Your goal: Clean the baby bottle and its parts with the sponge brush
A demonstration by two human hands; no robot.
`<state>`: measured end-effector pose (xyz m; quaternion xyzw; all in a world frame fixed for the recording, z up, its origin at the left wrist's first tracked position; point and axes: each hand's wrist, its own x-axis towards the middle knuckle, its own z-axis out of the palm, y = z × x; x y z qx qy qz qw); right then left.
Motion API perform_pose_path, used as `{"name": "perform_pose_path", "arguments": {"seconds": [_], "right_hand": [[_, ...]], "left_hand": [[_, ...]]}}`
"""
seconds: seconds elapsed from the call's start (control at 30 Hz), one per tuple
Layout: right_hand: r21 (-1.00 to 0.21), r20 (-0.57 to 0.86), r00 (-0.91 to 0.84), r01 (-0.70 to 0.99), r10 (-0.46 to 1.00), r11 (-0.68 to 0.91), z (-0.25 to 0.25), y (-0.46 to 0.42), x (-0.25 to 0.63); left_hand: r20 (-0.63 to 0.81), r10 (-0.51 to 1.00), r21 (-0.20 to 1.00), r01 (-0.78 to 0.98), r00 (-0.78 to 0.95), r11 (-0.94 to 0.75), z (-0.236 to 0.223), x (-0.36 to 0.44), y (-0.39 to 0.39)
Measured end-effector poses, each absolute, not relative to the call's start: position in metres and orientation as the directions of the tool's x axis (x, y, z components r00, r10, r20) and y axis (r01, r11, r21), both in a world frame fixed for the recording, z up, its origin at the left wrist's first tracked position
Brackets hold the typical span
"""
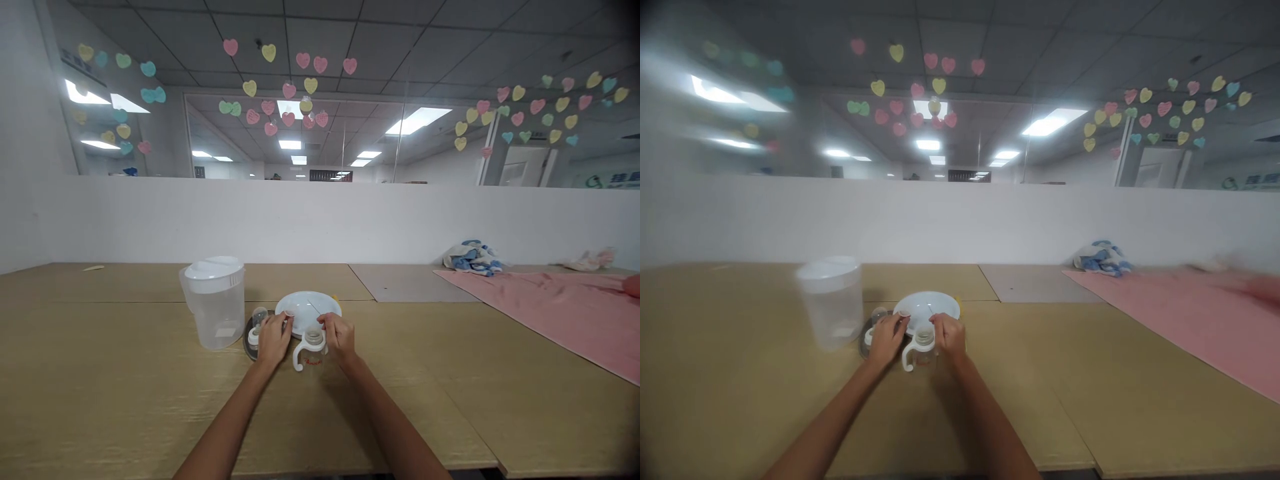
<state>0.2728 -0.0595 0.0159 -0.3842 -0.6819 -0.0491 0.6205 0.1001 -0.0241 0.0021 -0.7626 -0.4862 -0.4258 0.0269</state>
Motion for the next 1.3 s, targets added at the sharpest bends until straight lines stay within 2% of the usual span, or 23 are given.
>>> {"name": "perform_pose_path", "arguments": {"seconds": [0.1, 0.23, 0.3, 0.37, 0.47, 0.6, 1.03, 1.3], "right_hand": [[-0.38, 0.903, 0.045, 0.546, 0.426, 0.747, 0.009, -0.059, 0.267], [-0.365, 0.926, 0.114, 0.514, 0.36, 0.776, 0.005, -0.059, 0.267], [-0.247, 0.967, 0.088, 0.567, 0.24, 0.786, 0.009, -0.063, 0.268], [-0.041, 0.997, -0.024, 0.61, 0.071, 0.791, 0.017, -0.07, 0.268], [0.247, 0.966, -0.202, 0.549, -0.161, 0.799, 0.031, -0.084, 0.262], [0.381, 0.91, -0.34, 0.46, -0.237, 0.802, 0.04, -0.098, 0.249], [0.311, 0.937, -0.308, 0.517, -0.165, 0.798, 0.036, -0.09, 0.25], [0.278, 0.948, -0.287, 0.531, -0.139, 0.8, 0.03, -0.086, 0.256]], "left_hand": [[0.659, 0.727, 0.348, 0.778, 0.194, -0.523, 0.002, 0.101, -0.026], [0.641, 0.743, 0.342, 0.793, 0.195, -0.504, 0.002, 0.102, -0.027], [0.654, 0.729, 0.345, 0.778, 0.203, -0.526, 0.001, 0.102, -0.026], [0.67, 0.709, 0.347, 0.75, 0.223, -0.564, 0.0, 0.102, -0.025], [0.679, 0.698, 0.36, 0.725, 0.228, -0.588, -0.004, 0.103, -0.022], [0.672, 0.71, 0.393, 0.711, 0.21, -0.583, -0.008, 0.103, -0.018], [0.608, 0.759, 0.455, 0.68, 0.233, -0.574, -0.004, 0.103, -0.025], [0.627, 0.746, 0.46, 0.666, 0.225, -0.587, -0.005, 0.103, -0.023]]}}
